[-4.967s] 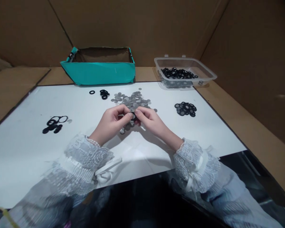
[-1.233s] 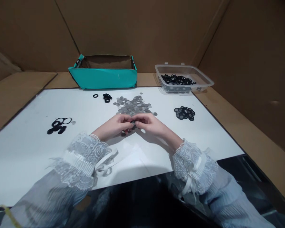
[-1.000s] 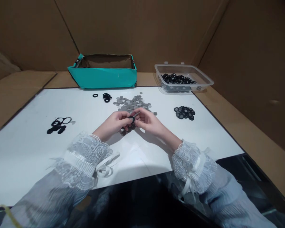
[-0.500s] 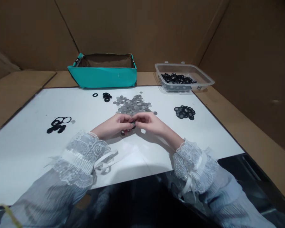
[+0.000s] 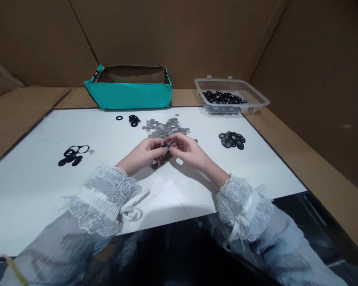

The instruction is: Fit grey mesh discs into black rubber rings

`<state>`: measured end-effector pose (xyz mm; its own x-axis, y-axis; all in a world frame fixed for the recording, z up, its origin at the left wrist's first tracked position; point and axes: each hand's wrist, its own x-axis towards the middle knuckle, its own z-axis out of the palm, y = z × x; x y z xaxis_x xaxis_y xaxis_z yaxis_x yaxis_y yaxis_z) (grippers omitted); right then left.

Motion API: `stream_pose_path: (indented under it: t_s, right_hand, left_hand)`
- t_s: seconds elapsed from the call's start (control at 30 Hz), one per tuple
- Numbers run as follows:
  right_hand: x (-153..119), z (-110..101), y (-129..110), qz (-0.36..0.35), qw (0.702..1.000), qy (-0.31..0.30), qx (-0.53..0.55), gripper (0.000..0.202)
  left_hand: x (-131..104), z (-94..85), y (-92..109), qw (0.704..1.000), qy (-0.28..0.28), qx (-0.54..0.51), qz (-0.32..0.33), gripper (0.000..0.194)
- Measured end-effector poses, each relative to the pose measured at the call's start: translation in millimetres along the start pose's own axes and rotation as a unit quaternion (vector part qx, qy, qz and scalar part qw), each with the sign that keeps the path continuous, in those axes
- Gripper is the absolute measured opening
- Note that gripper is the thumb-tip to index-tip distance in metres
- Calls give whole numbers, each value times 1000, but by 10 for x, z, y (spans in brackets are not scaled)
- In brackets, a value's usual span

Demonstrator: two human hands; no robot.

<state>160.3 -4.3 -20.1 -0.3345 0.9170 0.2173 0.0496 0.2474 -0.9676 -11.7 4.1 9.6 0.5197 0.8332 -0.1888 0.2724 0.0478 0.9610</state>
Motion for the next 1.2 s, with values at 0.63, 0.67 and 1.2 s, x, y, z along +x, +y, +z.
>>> stream_pose_path:
  t_s: [0.63,0.67,1.2]
  right_hand:
    - [-5,-6,-28,7,999,-25,-39,22]
    - [-4,-6,-30,4,999,-16,-38,22]
    - [-18,-30,-60,53,997,-42,-47,18]
  left_hand:
    - [41,-7,-54,998,-17,59,12,12]
    - [43,-7,-58,999,3,45,9,12]
    - [48,-3,-96,995,-64,79,4,11]
